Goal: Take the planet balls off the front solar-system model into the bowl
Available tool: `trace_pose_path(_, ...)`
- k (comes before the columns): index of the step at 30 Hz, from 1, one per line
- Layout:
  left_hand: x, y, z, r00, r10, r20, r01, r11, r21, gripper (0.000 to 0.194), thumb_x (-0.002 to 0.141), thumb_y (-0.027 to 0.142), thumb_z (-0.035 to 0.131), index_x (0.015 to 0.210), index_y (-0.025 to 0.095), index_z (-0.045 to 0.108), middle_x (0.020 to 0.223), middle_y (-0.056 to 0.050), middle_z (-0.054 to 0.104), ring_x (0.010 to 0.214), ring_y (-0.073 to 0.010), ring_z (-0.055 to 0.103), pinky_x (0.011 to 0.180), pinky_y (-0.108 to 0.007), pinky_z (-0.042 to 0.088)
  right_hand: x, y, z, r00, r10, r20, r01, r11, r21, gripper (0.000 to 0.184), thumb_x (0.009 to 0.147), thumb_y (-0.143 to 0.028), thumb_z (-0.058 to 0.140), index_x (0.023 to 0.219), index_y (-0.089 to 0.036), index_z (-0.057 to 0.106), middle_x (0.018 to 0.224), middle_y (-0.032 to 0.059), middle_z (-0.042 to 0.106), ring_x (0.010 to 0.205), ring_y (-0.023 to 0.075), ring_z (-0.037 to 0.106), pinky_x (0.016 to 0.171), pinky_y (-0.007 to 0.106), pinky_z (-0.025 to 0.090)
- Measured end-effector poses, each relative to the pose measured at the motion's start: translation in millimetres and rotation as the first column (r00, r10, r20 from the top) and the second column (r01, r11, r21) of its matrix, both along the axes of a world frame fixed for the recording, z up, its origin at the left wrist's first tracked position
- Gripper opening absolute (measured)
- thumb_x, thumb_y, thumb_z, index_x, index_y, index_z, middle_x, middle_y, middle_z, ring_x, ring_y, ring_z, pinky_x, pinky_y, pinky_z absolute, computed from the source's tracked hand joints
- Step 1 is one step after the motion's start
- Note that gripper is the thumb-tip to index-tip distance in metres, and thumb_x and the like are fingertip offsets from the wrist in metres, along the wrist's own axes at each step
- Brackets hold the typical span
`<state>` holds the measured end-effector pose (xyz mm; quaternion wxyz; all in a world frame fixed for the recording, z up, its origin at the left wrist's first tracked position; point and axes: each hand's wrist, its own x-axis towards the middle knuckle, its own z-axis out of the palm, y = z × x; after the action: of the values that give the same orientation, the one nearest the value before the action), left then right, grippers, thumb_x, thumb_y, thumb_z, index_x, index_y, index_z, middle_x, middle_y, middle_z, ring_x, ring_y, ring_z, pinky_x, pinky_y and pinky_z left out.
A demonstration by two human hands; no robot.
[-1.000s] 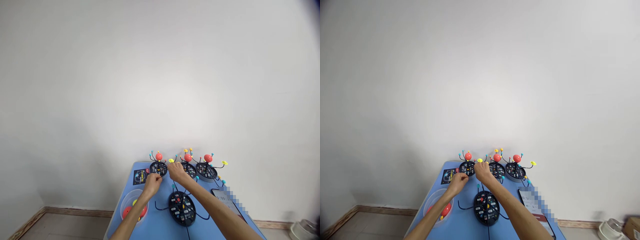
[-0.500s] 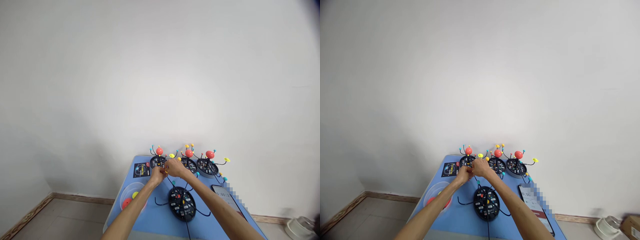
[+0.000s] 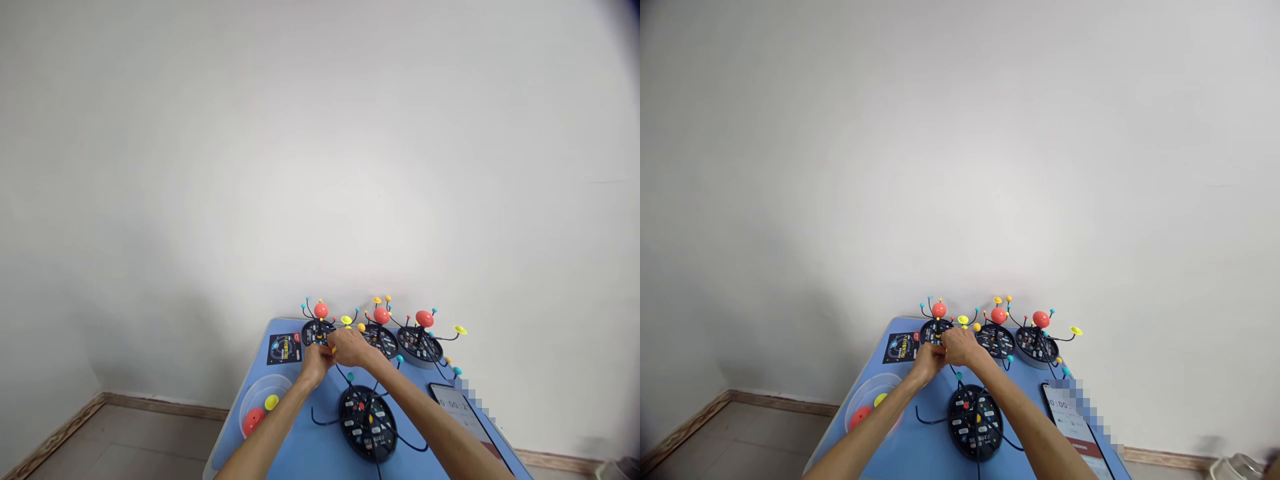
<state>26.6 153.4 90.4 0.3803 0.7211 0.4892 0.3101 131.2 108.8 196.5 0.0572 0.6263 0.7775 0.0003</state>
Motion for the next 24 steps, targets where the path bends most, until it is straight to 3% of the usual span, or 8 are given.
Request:
trace_pose_path(5,1.2,-0.8,-0.1,0.999,0.015,0.038,-0.016,0.999,0.029,0.035,0.081,0.024,0.072,0.053,0.015,0.053,0.05,0.01,0.041,0.048,-0.0062,0.042,0.049,-0.021,0.035,-2.0,-0.9,-0.8,0.999,-0.018,0.041,0.018,1.0,-0.001,0.029,0.088,-0.024,0.054,0.108,-0.01,0.072,0.11,0.0204,0.072,0.105,0.0316,0.067,0.081,0.035,0.05)
trace_pose_path(10,0.7,0.4,-3.4,0.999,0.015,0.044,-0.016,1.0,0.027,0.029,0.086,0.033,0.068,0.066,0.014,0.059,0.059,0.008,0.053,0.053,-0.0085,0.051,0.052,-0.022,0.042,-2.7,-4.3,3.7,0.997,0.056,0.056,-0.055,0.998,-0.025,0.028,0.082,-0.014,0.059,0.107,-0.014,0.072,0.108,0.0176,0.073,0.105,0.0294,0.067,0.084,0.034,0.048)
trace_pose_path(15,-2.2,0.0,-6.3,0.999,0.02,0.039,-0.021,0.999,0.033,0.032,0.087,0.035,0.067,0.065,0.014,0.058,0.061,0.007,0.054,0.055,-0.0086,0.053,0.054,-0.023,0.045,-3.0,-5.3,4.1,0.997,0.062,0.051,-0.061,0.998,-0.018,0.027,0.086,-0.023,0.058,0.107,-0.016,0.072,0.107,0.016,0.074,0.103,0.0292,0.068,0.08,0.033,0.049)
trace_pose_path(18,-2.8,-2.0,-4.0,0.998,0.033,0.055,-0.035,0.998,0.044,0.034,0.082,0.027,0.071,0.055,0.015,0.053,0.053,0.009,0.046,0.052,-0.0082,0.047,0.053,-0.022,0.039,-6.7,-4.6,0.7,0.997,0.046,0.061,-0.046,0.999,-0.001,0.027,0.088,-0.023,0.054,0.107,-0.013,0.072,0.107,0.0185,0.073,0.103,0.0292,0.068,0.082,0.034,0.048)
trace_pose_path(21,-2.7,-4.5,-0.8,0.996,0.04,0.076,-0.043,0.998,0.04,0.031,0.075,0.013,0.068,0.048,0.016,0.052,0.045,0.01,0.035,0.049,-0.0079,0.04,0.052,-0.024,0.033,-9.5,-4.6,-1.4,0.995,0.066,0.072,-0.066,0.998,-0.003,0.025,0.083,-0.017,0.06,0.104,-0.012,0.072,0.105,0.0182,0.074,0.103,0.0288,0.068,0.084,0.033,0.047)
trace_pose_path(24,-3.1,-6.3,0.7,0.995,0.039,0.087,-0.042,0.999,0.034,0.029,0.071,0.01,0.066,0.046,0.016,0.052,0.042,0.01,0.03,0.048,-0.0082,0.037,0.053,-0.026,0.032,-8.8,-5.0,-0.9,0.992,0.098,0.081,-0.097,0.995,-0.012,0.024,0.08,-0.014,0.063,0.101,-0.012,0.073,0.103,0.0176,0.074,0.103,0.0288,0.067,0.085,0.032,0.046)
